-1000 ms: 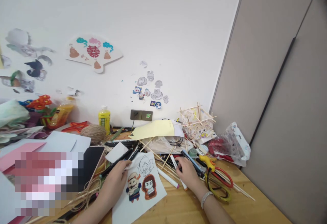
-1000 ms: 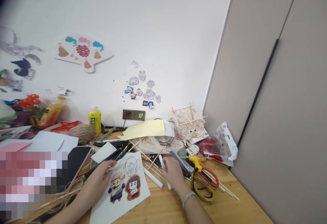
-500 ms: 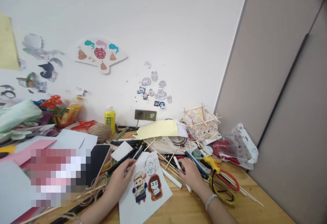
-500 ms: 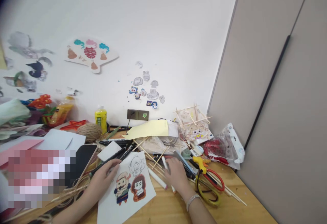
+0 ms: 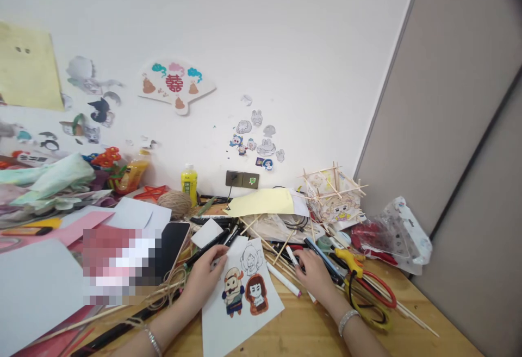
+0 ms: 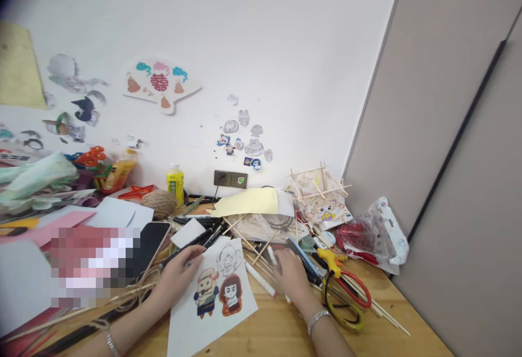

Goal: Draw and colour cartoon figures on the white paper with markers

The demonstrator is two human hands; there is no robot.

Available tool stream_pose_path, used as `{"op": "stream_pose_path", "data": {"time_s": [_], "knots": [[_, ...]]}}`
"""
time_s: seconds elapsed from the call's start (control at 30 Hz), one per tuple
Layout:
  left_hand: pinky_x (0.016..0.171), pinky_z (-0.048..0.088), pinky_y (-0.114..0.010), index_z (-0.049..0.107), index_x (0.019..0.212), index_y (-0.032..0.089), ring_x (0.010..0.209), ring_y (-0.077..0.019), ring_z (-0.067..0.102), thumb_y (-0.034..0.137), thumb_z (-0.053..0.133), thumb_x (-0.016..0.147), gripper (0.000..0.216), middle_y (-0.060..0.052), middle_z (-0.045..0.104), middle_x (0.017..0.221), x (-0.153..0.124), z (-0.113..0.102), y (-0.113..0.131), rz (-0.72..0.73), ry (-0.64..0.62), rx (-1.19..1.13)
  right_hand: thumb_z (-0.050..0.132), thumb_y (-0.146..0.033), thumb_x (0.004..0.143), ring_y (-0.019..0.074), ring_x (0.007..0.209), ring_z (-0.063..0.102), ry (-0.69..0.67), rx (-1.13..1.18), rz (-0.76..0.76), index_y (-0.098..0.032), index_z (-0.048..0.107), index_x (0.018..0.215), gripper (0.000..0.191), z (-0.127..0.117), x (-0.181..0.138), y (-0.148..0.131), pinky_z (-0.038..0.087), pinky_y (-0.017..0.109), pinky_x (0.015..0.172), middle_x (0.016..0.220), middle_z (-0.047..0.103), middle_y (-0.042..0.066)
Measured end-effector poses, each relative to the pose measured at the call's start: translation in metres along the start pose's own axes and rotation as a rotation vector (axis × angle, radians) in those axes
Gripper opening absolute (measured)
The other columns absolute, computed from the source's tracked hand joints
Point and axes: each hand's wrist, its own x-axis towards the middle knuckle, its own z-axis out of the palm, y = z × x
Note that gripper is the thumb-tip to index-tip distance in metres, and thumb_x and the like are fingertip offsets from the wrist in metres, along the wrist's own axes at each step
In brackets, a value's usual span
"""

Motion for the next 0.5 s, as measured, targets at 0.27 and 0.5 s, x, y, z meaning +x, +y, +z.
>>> {"op": "stream_pose_path", "data": {"time_s": [0.27, 0.5], "knots": [[0.081, 0.049, -0.038, 0.061, 0.09, 0.02, 0.088, -0.0264, 0.062, 0.047, 0.053, 0.076, 0.032, -0.007, 0.068, 0.09, 0.0, 0.0, 0.006, -0.049, -0.017, -0.168, 0.051, -0.018, 0.085, 0.0237, 0.085, 0.054, -0.007, 0.04, -0.138, -0.016, 0.064, 0.096, 0.017, -0.009, -0.004, -0.009, 0.04, 0.033, 0.077, 0.084, 0.063, 0.008], [0.078, 0.049, -0.036, 0.063, 0.086, 0.019, 0.085, -0.0257, 0.062, 0.051, 0.064, 0.067, 0.037, -0.006, 0.068, 0.084, -0.002, 0.001, 0.02, -0.103, -0.061, -0.34, 0.056, -0.02, 0.087, 0.0219, 0.081, 0.053, -0.09, 0.116, -0.23, -0.018, 0.065, 0.088, 0.01, -0.008, -0.006, -0.035, 0.039, 0.032, 0.073, 0.083, 0.062, 0.006]]}}
